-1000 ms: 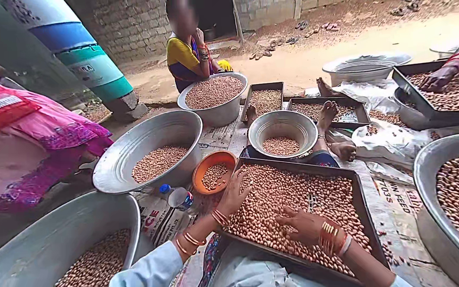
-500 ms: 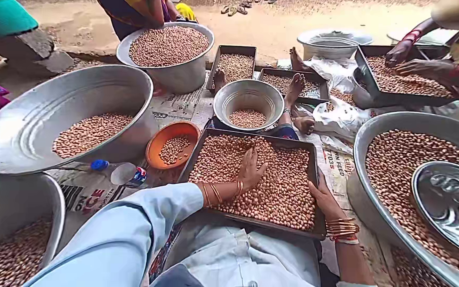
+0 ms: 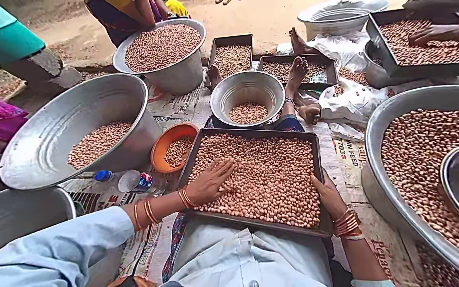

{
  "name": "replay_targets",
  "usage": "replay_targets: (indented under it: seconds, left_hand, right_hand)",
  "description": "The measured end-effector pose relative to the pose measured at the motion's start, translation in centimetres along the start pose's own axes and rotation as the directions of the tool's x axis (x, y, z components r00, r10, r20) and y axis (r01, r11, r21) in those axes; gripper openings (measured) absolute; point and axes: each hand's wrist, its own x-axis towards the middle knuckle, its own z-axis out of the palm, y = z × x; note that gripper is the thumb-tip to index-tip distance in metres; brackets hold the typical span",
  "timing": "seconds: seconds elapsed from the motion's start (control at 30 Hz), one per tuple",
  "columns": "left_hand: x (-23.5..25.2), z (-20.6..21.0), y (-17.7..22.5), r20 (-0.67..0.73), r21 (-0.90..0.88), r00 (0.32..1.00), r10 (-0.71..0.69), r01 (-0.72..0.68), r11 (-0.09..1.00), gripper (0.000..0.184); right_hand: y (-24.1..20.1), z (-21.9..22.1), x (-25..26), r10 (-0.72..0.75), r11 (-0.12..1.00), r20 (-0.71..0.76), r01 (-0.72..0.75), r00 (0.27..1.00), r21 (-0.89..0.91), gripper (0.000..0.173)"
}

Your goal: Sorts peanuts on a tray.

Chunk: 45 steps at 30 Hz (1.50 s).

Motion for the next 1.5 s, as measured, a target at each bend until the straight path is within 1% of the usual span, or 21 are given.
replay_targets:
  seconds: [0.1,0.2,0.27,0.3,0.37,0.43,0.53,0.6,0.63,0.73,0.8,0.83,0.93,1.03,1.07,1.17,1.2,1.27,1.37,1.43,1.5]
  left_hand:
    - [2.1,0.6,-3.6,-0.188,0.057,0.957,-0.220,0.234,0.971,0.074]
    - [8.0,1.3,-2.2,-0.313,-0.231,0.851,-0.422,0.363,0.903,0.065]
    - [12.1,2.0,0.7,-0.322,-0.412,0.808,-0.493,0.350,0.842,0.059]
    - [13.7,2.2,2.6,-0.308,-0.476,0.811,-0.498,0.322,0.819,0.058]
    - [15.5,2.1,7.0,-0.241,-0.577,0.851,-0.466,0.260,0.774,0.058]
    - [15.2,1.5,11.2,-0.147,-0.618,0.919,-0.366,0.204,0.760,0.061]
    - [11.4,0.7,14.0,-0.023,-0.556,0.997,-0.070,0.045,0.830,0.070]
    - [8.1,0.3,12.6,0.103,-0.400,0.993,0.056,-0.010,0.916,0.076]
    - [6.4,0.2,11.1,0.143,-0.318,0.989,0.049,-0.001,0.948,0.079]
    - [1.9,-0.1,4.9,0.119,-0.092,0.988,-0.094,0.105,0.990,0.077]
    - [0.7,-0.1,0.3,0.023,0.081,0.976,-0.217,0.215,0.973,0.074]
    - [0.8,0.1,-1.7,-0.057,0.101,0.957,-0.284,0.288,0.952,0.076]
    - [4.2,0.9,-4.2,-0.276,-0.062,0.834,-0.477,0.480,0.875,0.072]
    - [10.2,1.8,-0.9,-0.357,-0.365,0.729,-0.584,0.466,0.806,0.051]
    - [12.1,2.0,1.0,-0.343,-0.448,0.729,-0.593,0.427,0.785,0.048]
    - [15.4,1.7,7.8,-0.202,-0.648,0.799,-0.566,0.324,0.690,0.053]
    - [15.5,1.5,9.9,-0.160,-0.682,0.835,-0.527,0.292,0.671,0.055]
    - [14.2,1.4,12.8,-0.145,-0.674,0.917,-0.371,0.183,0.716,0.059]
    - [9.4,1.3,12.5,-0.039,-0.457,0.995,-0.093,0.065,0.887,0.071]
    - [5.7,0.9,10.0,0.089,-0.264,0.993,-0.083,0.104,0.959,0.081]
    - [2.5,0.6,6.2,0.130,-0.109,0.975,-0.181,0.196,0.975,0.085]
  right_hand:
    - [0.1,0.1,0.9,-0.015,1.000,0.013,0.015,1.000,0.000,0.061]
    - [0.4,-0.1,1.2,-0.024,1.000,0.015,0.024,1.000,0.002,0.061]
    - [0.5,-0.3,1.0,-0.018,1.000,0.002,0.018,1.000,-0.001,0.060]
    - [0.7,-0.4,0.8,-0.022,1.000,-0.007,0.022,1.000,-0.003,0.060]
    - [0.9,-0.5,0.3,-0.035,0.999,-0.013,0.035,0.999,0.000,0.059]
    - [0.8,-0.5,0.0,-0.036,0.999,-0.009,0.036,0.999,0.013,0.059]
    - [0.6,-0.4,-0.4,-0.023,1.000,-0.011,0.024,1.000,0.012,0.059]
    - [0.6,-0.3,-0.5,-0.004,1.000,-0.015,0.004,1.000,-0.009,0.059]
    - [0.6,-0.2,-0.5,-0.001,1.000,-0.007,0.001,1.000,-0.009,0.060]
    - [0.2,0.0,-0.3,-0.003,1.000,-0.003,0.003,1.000,0.016,0.060]
    - [0.1,0.1,0.1,-0.011,0.999,0.001,0.011,1.000,0.032,0.060]
    - [0.1,0.1,0.3,-0.017,0.999,0.006,0.017,1.000,0.036,0.060]
    - [0.1,0.2,0.8,-0.026,0.999,0.012,0.026,1.000,0.029,0.058]
    - [0.1,0.1,0.8,-0.026,0.998,0.004,0.025,1.000,0.050,0.058]
    - [0.2,0.0,0.7,-0.023,0.999,-0.001,0.023,1.000,0.046,0.057]
    - [0.3,-0.2,0.2,-0.014,0.999,-0.018,0.014,1.000,0.030,0.057]
    - [0.3,-0.2,0.0,-0.013,0.999,-0.021,0.014,1.000,0.033,0.058]
    - [0.4,-0.4,-0.1,-0.016,0.999,-0.016,0.017,1.000,0.039,0.059]
    - [0.6,-0.3,-0.4,-0.014,1.000,-0.009,0.014,1.000,0.024,0.061]
    - [0.7,-0.2,-0.3,-0.019,1.000,-0.005,0.019,1.000,0.023,0.062]
    - [0.7,0.0,0.0,-0.030,0.999,-0.006,0.030,1.000,0.029,0.062]
